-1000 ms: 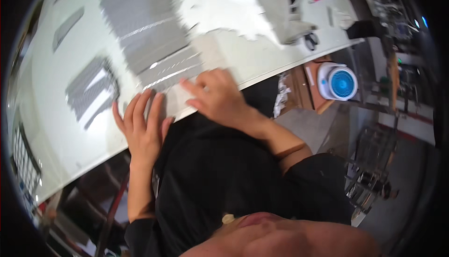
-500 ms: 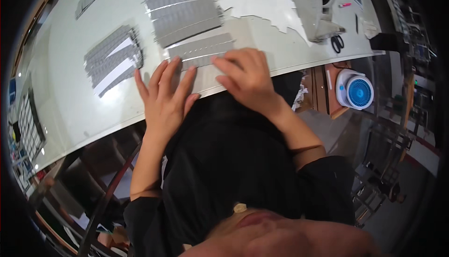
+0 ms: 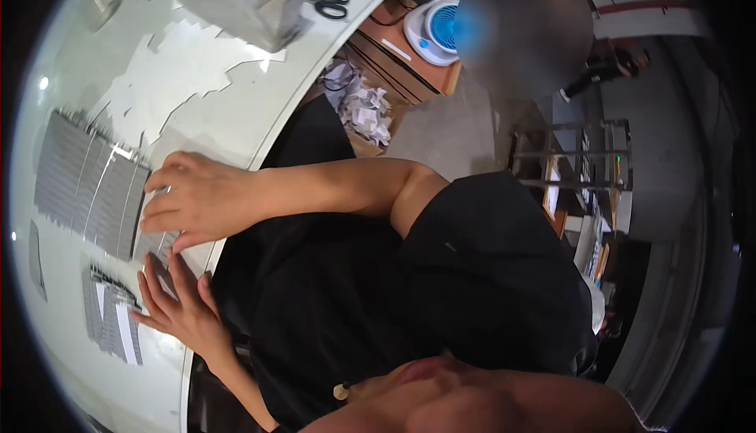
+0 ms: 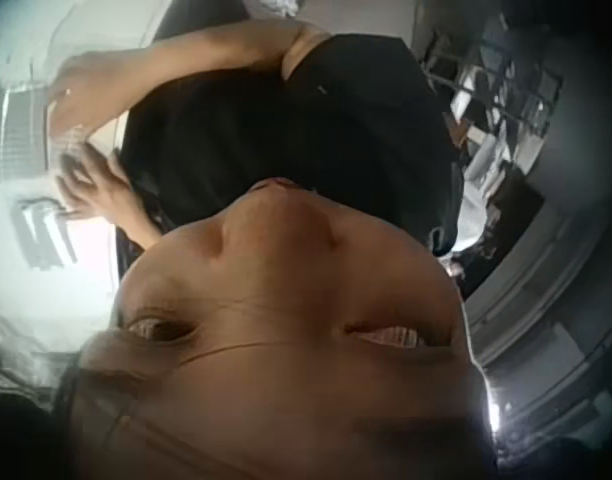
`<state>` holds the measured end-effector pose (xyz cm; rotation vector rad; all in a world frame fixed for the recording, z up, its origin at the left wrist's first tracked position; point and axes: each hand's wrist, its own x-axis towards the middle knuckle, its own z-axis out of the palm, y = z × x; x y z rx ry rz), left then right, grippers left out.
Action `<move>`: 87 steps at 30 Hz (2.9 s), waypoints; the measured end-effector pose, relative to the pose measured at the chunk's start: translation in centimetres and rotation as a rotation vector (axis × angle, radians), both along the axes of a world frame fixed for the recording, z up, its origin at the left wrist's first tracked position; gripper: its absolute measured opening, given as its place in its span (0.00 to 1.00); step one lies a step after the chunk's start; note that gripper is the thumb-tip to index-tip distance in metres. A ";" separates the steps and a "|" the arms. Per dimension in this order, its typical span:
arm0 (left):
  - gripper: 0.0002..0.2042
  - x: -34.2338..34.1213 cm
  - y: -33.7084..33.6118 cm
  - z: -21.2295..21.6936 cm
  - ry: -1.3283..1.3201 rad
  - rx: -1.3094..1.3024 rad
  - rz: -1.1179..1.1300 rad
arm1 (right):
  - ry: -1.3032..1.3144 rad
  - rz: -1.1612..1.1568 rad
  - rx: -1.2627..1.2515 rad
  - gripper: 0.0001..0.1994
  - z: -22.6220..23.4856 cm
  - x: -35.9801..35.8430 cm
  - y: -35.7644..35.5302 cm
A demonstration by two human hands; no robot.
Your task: The person cuts a solar cell piece with scissors, applies strips of tape across rows of solar cell segments, and presses them down by hand.
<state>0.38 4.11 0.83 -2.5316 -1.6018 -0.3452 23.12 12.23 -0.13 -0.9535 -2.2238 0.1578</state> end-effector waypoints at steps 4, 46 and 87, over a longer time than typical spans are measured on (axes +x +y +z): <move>0.26 0.8 0.4 -0.3 -0.003 0.023 -0.032 | -0.016 -0.026 0.026 0.24 0.5 1.2 -0.3; 0.23 -2.2 -0.5 1.9 -0.228 0.000 0.079 | -0.070 0.093 -0.060 0.20 1.8 1.7 -4.3; 0.33 -1.5 1.7 1.7 -0.221 -0.126 -0.006 | -0.133 0.085 -0.037 0.18 1.0 2.3 -4.8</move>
